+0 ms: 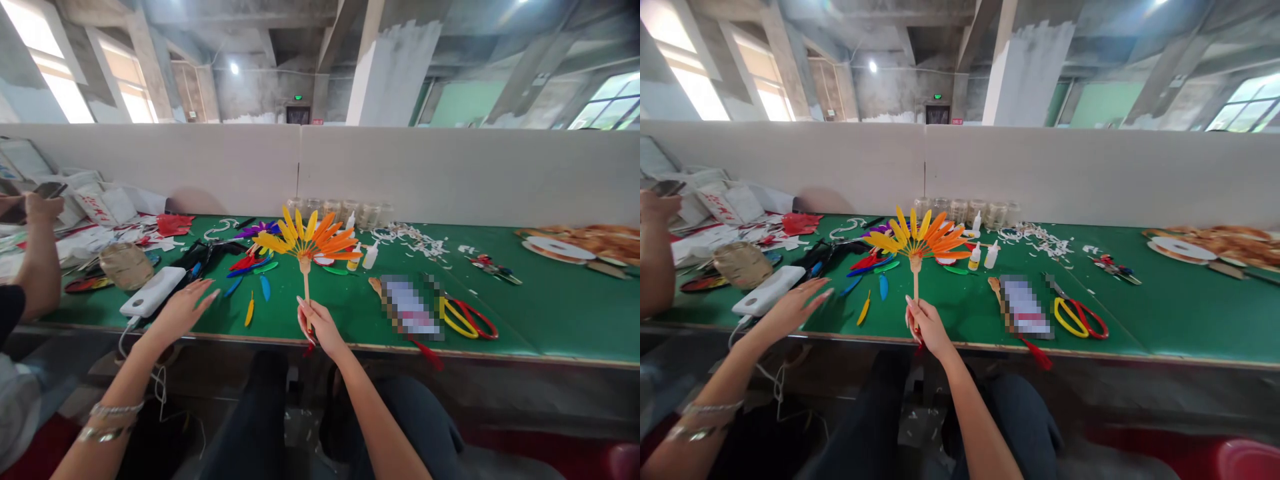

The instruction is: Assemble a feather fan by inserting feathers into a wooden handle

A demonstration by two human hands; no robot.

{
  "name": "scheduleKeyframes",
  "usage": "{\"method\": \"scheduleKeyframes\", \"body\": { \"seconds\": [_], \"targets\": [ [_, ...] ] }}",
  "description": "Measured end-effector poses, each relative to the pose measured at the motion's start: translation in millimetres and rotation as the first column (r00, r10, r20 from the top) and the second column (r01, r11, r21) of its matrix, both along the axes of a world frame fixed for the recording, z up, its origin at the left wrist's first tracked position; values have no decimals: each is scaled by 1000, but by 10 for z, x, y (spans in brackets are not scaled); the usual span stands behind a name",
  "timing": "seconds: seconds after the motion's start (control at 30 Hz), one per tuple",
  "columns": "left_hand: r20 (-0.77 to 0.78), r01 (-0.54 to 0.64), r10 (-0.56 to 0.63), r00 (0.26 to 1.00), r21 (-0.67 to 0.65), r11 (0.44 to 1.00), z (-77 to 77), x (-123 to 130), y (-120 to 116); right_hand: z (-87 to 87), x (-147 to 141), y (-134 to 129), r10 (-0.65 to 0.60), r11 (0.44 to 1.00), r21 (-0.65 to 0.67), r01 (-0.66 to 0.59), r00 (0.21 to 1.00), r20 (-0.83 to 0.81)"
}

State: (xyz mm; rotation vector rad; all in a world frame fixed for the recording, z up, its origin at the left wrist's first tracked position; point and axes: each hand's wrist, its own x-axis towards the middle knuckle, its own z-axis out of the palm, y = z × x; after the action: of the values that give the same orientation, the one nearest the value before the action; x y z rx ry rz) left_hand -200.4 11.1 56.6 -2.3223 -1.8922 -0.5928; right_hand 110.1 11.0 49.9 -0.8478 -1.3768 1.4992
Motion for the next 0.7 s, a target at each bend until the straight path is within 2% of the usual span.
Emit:
{"method": "scheduleKeyframes", "body": {
  "seconds": [0.1,0.17,0.33,0.43,0.5,0.6,0.63,0.7],
  "targets": [
    [-122,196,-207,971,-95,976,-336,111,300,5,14,0,0,1000,3,0,1000,7],
    [-136,210,-229,964,-136,968,-452,197,429,7,20,0,6,1000,9,-6,1000,9],
    [-104,191,-210,972,-170,967,-437,418,635,-3,14,-2,14,1000,7,-14,1000,7],
    [-93,191,-209,973,-175,966,-419,472,644,-3,8,-5,18,1000,7,-18,1000,11],
    [-92,192,-210,973,-169,967,-434,465,528,2,8,-9,19,1000,9,-20,1000,16],
    [-102,209,-226,969,-153,966,-468,401,104,7,17,-15,20,1000,8,-20,1000,24],
    [-101,163,-177,979,-133,978,-479,364,-92,7,22,-17,19,1000,10,-19,999,27],
    [-91,-13,2,996,-124,992,-496,263,-509,6,34,-19,11,1000,18,-12,1000,29]
  ]
}}
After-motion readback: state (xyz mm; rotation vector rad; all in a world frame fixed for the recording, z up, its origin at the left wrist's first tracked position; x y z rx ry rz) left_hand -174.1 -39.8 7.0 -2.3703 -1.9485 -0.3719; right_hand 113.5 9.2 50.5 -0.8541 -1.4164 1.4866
